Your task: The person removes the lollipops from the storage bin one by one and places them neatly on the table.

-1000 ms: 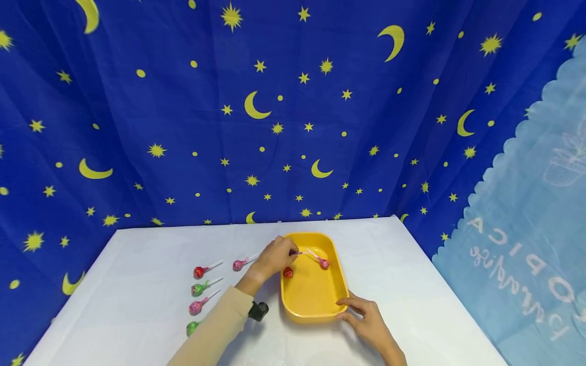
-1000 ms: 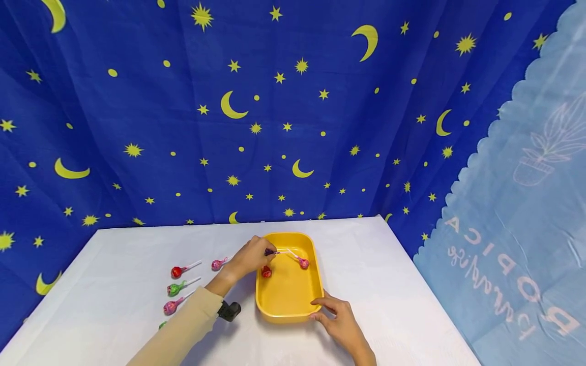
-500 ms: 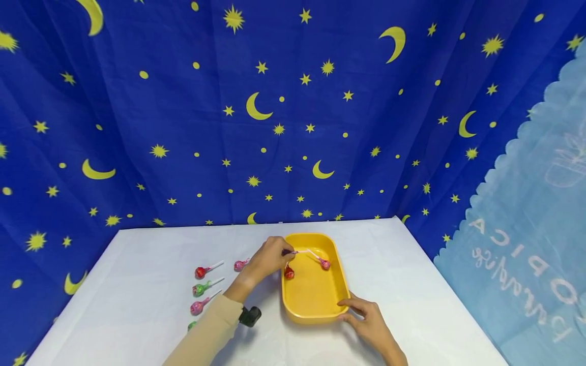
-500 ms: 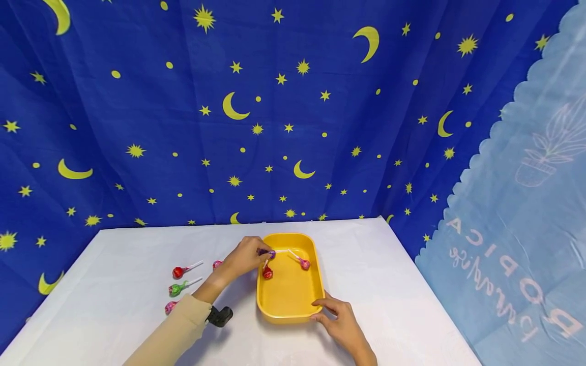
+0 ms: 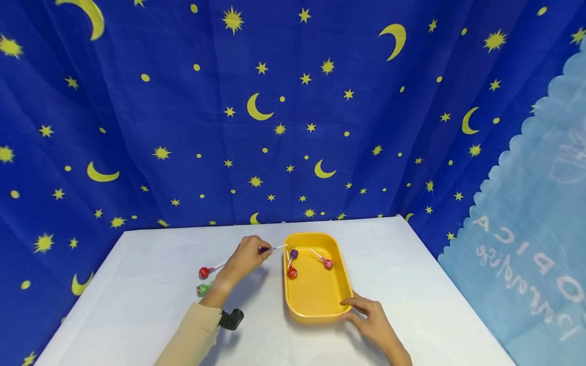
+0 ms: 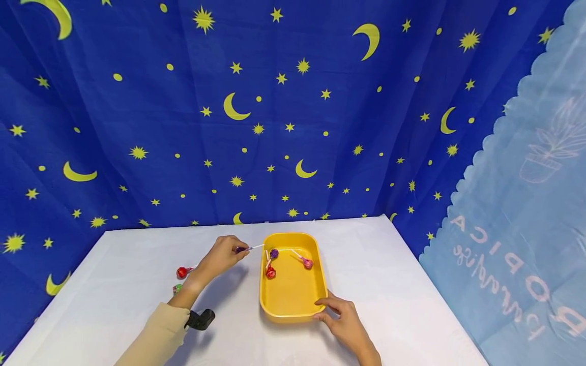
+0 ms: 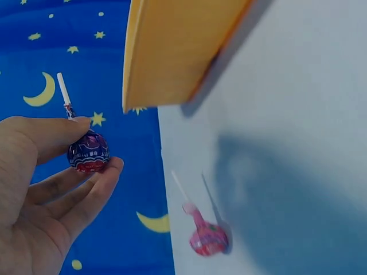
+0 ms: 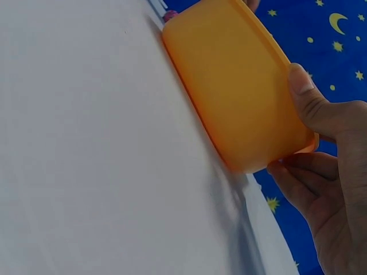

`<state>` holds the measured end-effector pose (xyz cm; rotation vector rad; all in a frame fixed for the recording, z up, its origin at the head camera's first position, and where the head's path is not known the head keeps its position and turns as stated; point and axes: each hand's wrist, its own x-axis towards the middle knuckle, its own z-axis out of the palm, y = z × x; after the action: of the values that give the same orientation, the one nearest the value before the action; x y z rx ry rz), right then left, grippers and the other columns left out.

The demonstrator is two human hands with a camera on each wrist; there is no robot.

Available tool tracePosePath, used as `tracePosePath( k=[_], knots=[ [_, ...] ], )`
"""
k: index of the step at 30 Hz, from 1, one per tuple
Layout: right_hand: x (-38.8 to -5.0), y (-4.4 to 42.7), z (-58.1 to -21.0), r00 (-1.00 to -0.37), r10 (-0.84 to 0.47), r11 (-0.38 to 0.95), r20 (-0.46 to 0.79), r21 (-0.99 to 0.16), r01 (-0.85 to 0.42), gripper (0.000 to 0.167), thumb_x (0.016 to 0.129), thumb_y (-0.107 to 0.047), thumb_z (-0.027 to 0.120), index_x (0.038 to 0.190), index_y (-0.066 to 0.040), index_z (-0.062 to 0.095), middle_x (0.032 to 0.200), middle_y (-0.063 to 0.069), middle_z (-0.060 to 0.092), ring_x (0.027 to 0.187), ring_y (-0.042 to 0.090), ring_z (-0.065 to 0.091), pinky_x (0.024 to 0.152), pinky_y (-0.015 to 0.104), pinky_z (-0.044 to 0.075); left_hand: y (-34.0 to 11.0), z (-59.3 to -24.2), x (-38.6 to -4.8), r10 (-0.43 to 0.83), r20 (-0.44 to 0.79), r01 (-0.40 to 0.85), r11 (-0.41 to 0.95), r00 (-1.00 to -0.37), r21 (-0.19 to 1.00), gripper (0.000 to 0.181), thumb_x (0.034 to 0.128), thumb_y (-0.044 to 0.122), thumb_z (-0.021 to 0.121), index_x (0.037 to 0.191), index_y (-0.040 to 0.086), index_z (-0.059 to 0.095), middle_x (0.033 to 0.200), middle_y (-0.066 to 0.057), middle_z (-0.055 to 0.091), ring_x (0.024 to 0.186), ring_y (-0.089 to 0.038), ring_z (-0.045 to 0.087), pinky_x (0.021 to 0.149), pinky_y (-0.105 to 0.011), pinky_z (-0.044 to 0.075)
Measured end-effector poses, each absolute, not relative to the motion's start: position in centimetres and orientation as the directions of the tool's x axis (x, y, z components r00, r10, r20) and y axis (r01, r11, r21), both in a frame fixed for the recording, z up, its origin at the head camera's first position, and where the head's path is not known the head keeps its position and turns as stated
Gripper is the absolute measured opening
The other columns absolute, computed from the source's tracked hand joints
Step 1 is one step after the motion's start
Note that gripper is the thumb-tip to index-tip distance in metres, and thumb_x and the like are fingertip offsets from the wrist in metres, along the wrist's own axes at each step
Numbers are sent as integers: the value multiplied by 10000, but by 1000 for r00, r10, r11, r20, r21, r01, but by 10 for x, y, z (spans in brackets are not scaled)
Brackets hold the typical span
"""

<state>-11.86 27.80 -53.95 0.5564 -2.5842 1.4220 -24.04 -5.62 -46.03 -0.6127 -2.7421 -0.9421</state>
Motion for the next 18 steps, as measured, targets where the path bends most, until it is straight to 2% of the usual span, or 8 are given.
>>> tracePosePath(
  k=[11, 18],
  knots=[
    [-119, 278, -540, -912, -256, 481, 320, -776, -408, 275, 826, -163, 750, 1046, -1, 717, 1167, 278, 652, 1163, 537, 516, 871, 406, 538, -83, -468, -235, 308, 284, 418, 707, -908, 570, 65, 841, 83, 743, 855, 27, 772, 763, -34, 723, 670, -82, 576, 618, -260, 493],
    [-119, 276, -539, -916, -243, 480, 319, -781, -399, 278, 811, -166, 763, 1032, -4, 721, 1151, 267, 663, 1173, 523, 515, 877, 393, 535, -91, -478, -227, 278, 246, 370, 738, -929, 564, 44, 821, 59, 753, 786, 35, 745, 745, -38, 710, 694, -159, 595, 637, -311, 493]
  ],
)
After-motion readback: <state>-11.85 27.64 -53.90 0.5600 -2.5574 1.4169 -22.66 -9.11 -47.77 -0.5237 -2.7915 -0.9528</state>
